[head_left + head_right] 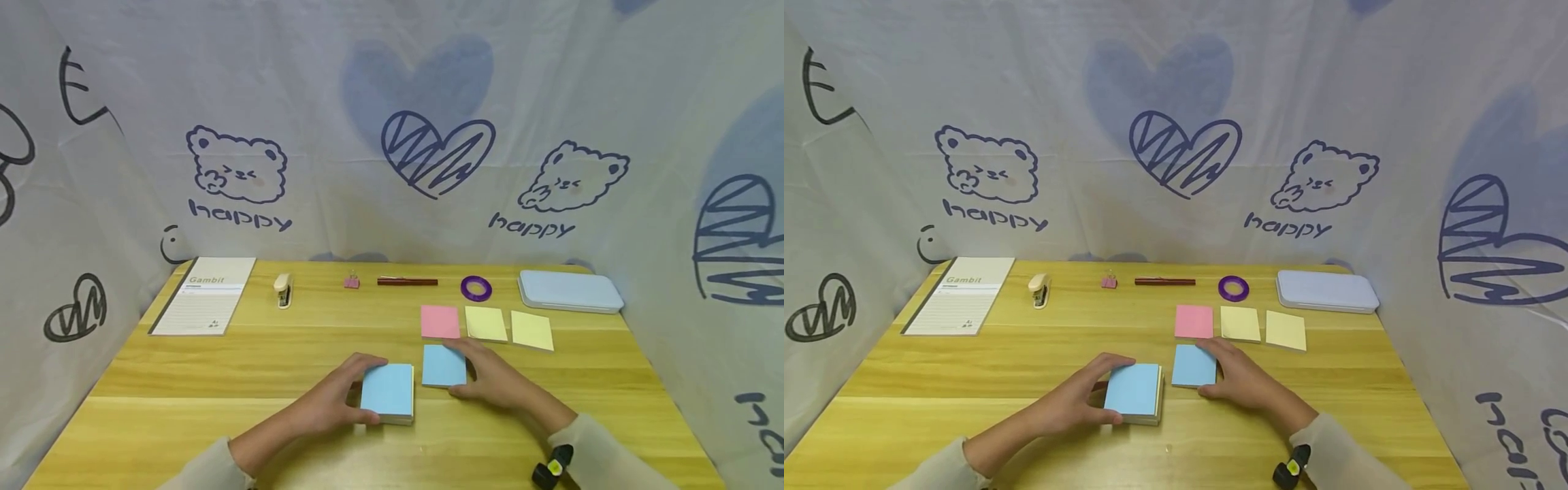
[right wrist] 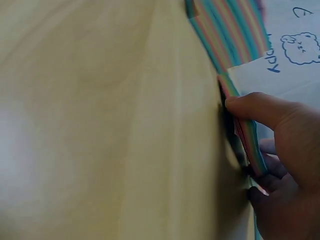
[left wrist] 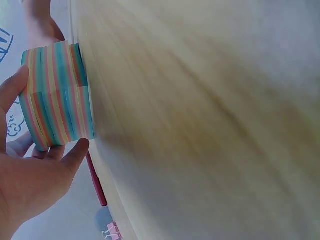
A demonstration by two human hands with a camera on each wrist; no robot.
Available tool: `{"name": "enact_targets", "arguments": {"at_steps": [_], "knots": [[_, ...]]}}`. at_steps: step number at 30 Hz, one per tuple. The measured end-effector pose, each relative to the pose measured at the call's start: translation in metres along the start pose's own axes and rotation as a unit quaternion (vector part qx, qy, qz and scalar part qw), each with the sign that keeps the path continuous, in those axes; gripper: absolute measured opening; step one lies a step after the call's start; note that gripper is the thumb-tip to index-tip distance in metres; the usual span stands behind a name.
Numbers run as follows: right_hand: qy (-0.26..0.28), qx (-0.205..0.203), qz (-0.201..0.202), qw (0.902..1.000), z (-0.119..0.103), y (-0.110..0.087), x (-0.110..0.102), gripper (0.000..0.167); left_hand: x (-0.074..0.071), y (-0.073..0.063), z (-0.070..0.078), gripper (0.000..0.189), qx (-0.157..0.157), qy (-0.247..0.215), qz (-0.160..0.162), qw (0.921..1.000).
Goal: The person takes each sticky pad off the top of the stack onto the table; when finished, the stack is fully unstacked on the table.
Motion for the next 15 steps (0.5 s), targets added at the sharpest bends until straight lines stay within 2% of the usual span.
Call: {"name": "enact_targets", "arguments": {"at_steps": [9,15], "knots": [[-0.012,-0.007,-0.006,0.9999,0.0052,-0.0043,0.0043,0.087,0.0016,0.0009,-0.0016,0.083,0.002,0.006,0.002,1.0000],[-0.016,-0.018,-0.013,0.9996,-0.0019,-0.0013,-0.0016,0.088,0.0016,0.0006,-0.0026,0.085,-0.002,-0.007,0.001,1.0000]]}}
Point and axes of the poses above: each hand's wrist, its own y-axis towards the middle knuckle, its own x-axis out of the palm, z = x × y, the point moved 3 cm from there along y, towards the middle knuckle, and after that the axes turned 7 degrees about z, right-handed, at the moved point
